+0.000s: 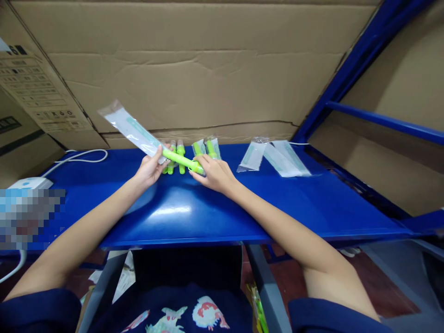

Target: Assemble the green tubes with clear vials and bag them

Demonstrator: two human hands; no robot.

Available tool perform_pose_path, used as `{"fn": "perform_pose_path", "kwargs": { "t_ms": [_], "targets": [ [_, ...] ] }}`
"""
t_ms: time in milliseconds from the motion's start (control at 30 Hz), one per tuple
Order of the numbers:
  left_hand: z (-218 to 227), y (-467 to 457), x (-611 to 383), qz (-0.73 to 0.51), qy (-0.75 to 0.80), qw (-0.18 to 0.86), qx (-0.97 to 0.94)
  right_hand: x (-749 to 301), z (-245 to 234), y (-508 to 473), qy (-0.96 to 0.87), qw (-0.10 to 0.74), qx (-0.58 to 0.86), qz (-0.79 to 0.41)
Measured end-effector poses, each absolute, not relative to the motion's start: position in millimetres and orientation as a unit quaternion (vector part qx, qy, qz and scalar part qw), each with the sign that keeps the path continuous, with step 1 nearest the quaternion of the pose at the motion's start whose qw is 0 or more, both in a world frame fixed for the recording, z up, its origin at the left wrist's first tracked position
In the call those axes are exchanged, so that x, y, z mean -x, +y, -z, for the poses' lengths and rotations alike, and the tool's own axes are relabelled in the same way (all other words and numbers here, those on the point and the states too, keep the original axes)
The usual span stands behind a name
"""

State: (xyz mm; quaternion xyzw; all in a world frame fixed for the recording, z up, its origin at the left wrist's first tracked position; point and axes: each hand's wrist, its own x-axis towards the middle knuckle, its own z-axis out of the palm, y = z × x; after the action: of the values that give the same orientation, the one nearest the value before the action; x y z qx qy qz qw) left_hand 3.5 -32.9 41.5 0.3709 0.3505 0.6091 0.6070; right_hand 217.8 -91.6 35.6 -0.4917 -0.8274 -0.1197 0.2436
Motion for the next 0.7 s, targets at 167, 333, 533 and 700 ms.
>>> {"fn": "perform_pose_path", "kwargs": {
  "t_ms": [167, 333, 533, 700],
  "targets": [
    [-33, -37, -10, -0.596, 0.35, 0.624, -0.365, -217, -32, -91, -0.82, 0.237, 0.507, 0.117],
    [-28, -50, -19, -0.552, 0.33, 0.661, -0.388, -214, -25, -89, -0.819, 0.254, 0.507, 0.093],
    [-34, -57, -22, -0.556, 0.335, 0.658, -0.382, -215, -24, -87, -0.818, 0.283, 0.496, 0.076],
    [-44, -37, -5, -0.628, 0.334, 0.61, -0.35, -225, -22, -77, -0.806, 0.344, 0.478, 0.056]
  ]
}}
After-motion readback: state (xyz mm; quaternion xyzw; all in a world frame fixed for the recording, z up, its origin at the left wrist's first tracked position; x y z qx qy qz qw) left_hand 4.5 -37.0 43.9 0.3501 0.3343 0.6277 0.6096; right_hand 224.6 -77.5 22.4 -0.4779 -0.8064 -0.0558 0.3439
